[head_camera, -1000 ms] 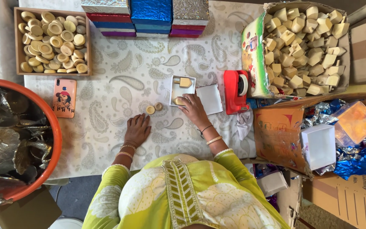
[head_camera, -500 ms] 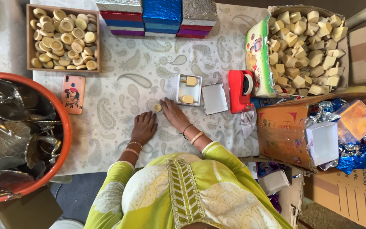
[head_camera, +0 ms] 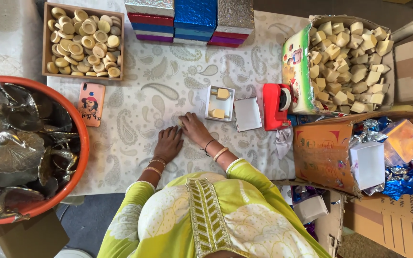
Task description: Packaging small items in foil and placing them into decorated boxes.
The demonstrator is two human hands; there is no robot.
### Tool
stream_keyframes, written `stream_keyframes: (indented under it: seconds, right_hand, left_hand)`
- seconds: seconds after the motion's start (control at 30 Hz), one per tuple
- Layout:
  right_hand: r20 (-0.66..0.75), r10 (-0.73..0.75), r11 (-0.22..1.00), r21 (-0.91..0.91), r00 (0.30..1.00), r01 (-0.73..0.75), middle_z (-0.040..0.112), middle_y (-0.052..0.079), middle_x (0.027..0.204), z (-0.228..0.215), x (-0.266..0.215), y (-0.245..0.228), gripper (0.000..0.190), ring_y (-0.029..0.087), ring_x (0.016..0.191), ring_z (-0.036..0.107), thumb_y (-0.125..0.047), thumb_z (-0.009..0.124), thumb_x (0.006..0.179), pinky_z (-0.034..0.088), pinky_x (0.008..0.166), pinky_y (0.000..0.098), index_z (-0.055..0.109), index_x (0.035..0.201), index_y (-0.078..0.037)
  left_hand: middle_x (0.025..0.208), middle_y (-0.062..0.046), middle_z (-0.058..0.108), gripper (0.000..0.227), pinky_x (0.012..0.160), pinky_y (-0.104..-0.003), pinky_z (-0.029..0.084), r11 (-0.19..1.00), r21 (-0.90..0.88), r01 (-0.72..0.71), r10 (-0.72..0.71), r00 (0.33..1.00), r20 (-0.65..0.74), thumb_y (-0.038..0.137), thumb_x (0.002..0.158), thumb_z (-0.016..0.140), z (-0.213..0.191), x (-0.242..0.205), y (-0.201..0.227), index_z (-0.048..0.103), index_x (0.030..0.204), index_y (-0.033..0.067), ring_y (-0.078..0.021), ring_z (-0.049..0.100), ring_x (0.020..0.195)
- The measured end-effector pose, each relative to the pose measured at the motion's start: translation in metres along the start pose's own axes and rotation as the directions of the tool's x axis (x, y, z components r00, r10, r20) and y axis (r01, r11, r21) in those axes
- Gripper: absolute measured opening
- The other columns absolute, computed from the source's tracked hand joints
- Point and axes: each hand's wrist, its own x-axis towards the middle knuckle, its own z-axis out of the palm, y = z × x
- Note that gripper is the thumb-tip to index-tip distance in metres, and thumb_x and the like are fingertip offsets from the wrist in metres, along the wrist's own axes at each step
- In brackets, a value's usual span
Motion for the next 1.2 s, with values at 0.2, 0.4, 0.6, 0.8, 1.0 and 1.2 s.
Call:
stream_keyframes:
  seconds: [0.2, 0.4, 0.6, 0.8, 1.0, 1.2]
  right_hand:
    - [0.107, 0.018, 0.997, -0.074, 0.994, -0.01, 0.055, 0.015, 0.116, -0.007, 0.009, -0.008, 0.04, 0.035, 0.11, 0.056, -0.006, 0.073, 0.084, 0.054, 0.09, 0.0431, 0.062, 0.122, -0.008]
    - [0.003, 0.084, 0.996, -0.01, 0.996, -0.084, 0.058, 0.013, 0.114, -0.025, 0.013, 0.006, 0.038, 0.029, 0.104, 0.062, -0.007, 0.077, 0.081, 0.059, 0.085, 0.0386, 0.061, 0.116, -0.007]
    - [-0.196, 0.252, 0.964, -0.038, 0.948, -0.264, 0.062, 0.011, 0.112, -0.083, 0.011, 0.061, 0.037, 0.025, 0.094, 0.065, -0.006, 0.074, 0.085, 0.058, 0.084, 0.0378, 0.059, 0.119, -0.01]
    - [-0.119, 0.114, 0.974, -0.18, 0.986, -0.134, 0.065, 0.01, 0.106, -0.094, 0.02, 0.098, 0.052, 0.035, 0.107, 0.058, -0.008, 0.08, 0.073, 0.048, 0.094, 0.0458, 0.054, 0.118, -0.011]
    - [-0.107, 0.024, 0.973, -0.227, 0.994, -0.048, 0.067, 0.014, 0.105, -0.081, 0.03, 0.107, 0.062, 0.039, 0.105, 0.056, -0.012, 0.086, 0.07, 0.047, 0.091, 0.0494, 0.048, 0.118, -0.007]
    - [-0.066, 0.115, 0.939, -0.317, 0.991, -0.13, 0.069, 0.016, 0.098, -0.068, 0.034, 0.108, 0.066, 0.04, 0.105, 0.058, -0.005, 0.081, 0.07, 0.048, 0.09, 0.0502, 0.046, 0.126, -0.005]
  left_hand:
    - [0.139, -0.013, 0.057, 0.048, 0.109, -0.052, 0.035, 1.0, -0.008, 0.001, -0.001, 1.0, 0.005, 0.033, 0.095, 0.058, 0.001, -0.001, 0.0, 0.059, 0.135, 0.0062, -0.0305, 0.047, 0.131]
    - [0.142, -0.014, 0.055, 0.05, 0.108, -0.051, 0.035, 1.0, -0.004, 0.017, -0.016, 0.998, 0.061, 0.034, 0.095, 0.057, 0.001, 0.002, -0.001, 0.058, 0.136, 0.0052, -0.0309, 0.047, 0.131]
    - [0.143, -0.013, 0.055, 0.05, 0.11, -0.051, 0.035, 1.0, -0.012, 0.024, -0.024, 0.998, 0.053, 0.034, 0.096, 0.057, 0.002, 0.0, 0.0, 0.058, 0.137, 0.0058, -0.0301, 0.047, 0.131]
    - [0.141, -0.012, 0.055, 0.048, 0.11, -0.051, 0.035, 0.999, -0.018, 0.027, -0.026, 0.999, 0.044, 0.034, 0.095, 0.057, -0.001, 0.001, 0.002, 0.059, 0.135, 0.0061, -0.0294, 0.047, 0.132]
    - [0.141, -0.013, 0.055, 0.048, 0.11, -0.05, 0.035, 1.0, -0.01, 0.016, -0.016, 0.999, 0.03, 0.034, 0.096, 0.057, 0.0, 0.001, 0.001, 0.059, 0.135, 0.0058, -0.0298, 0.047, 0.132]
    - [0.141, -0.013, 0.056, 0.048, 0.11, -0.051, 0.035, 1.0, -0.013, 0.021, -0.02, 0.999, 0.04, 0.033, 0.096, 0.057, -0.004, 0.003, 0.002, 0.059, 0.135, 0.0056, -0.03, 0.047, 0.132]
